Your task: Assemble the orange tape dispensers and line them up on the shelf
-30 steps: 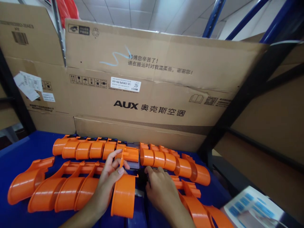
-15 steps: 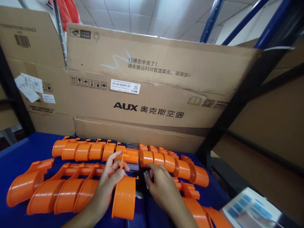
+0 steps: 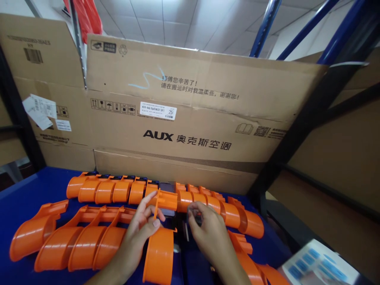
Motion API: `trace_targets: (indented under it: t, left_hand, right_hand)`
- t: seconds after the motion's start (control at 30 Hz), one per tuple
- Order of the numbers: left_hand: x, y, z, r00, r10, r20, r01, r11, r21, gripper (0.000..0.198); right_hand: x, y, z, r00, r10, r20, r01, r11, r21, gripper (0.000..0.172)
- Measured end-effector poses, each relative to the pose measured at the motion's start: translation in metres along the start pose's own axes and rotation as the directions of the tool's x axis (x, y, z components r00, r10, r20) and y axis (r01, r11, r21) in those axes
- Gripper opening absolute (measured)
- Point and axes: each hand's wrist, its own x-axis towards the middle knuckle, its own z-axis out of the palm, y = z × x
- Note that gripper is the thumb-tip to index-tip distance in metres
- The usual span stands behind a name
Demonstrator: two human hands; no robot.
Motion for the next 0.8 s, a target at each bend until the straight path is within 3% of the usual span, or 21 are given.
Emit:
trace_targets:
  t: [0.03,0.1,0.2,0.37,0.8]
  left_hand:
    - [-0.0004,-0.0013,-0.0006,1.0,-0.013,-0.001,0.013,1.0,-0.005,0.066]
    - [-0.0015,-0.0035,-0.0011,0.999,-0.027,-0.025,0.027,1.0,-0.015,0.065]
    - [-0.0026,-0.0048,-0.0001,0.996,-0.063,-0.059,0.063,0.998,0.0,0.063]
    - [-0.0018,-0.0046,0.0003,0.991,-0.1,-0.089,0.105,0.993,0.056,0.062]
    - [-0.0036,-0.0012,0.0061,0.995,-0.065,-0.078,0.072,0.993,0.089,0.058]
  right_hand:
    - [0.0004,-0.0023,-0.001,1.0,0.01,-0.03,-0.005,0.986,0.169,0.013]
    - [0.001,-0.0067,-0.0021,0.995,0.062,-0.083,-0.009,0.848,0.531,0.016]
    - [0.0017,-0.011,-0.0017,0.98,0.166,-0.106,-0.023,0.632,0.775,0.024]
    - [0.0023,-0.01,0.0014,0.963,0.262,-0.068,-0.088,0.538,0.838,0.026]
    - [0.0016,-0.011,0.0017,0.952,0.295,-0.081,-0.087,0.516,0.852,0.029]
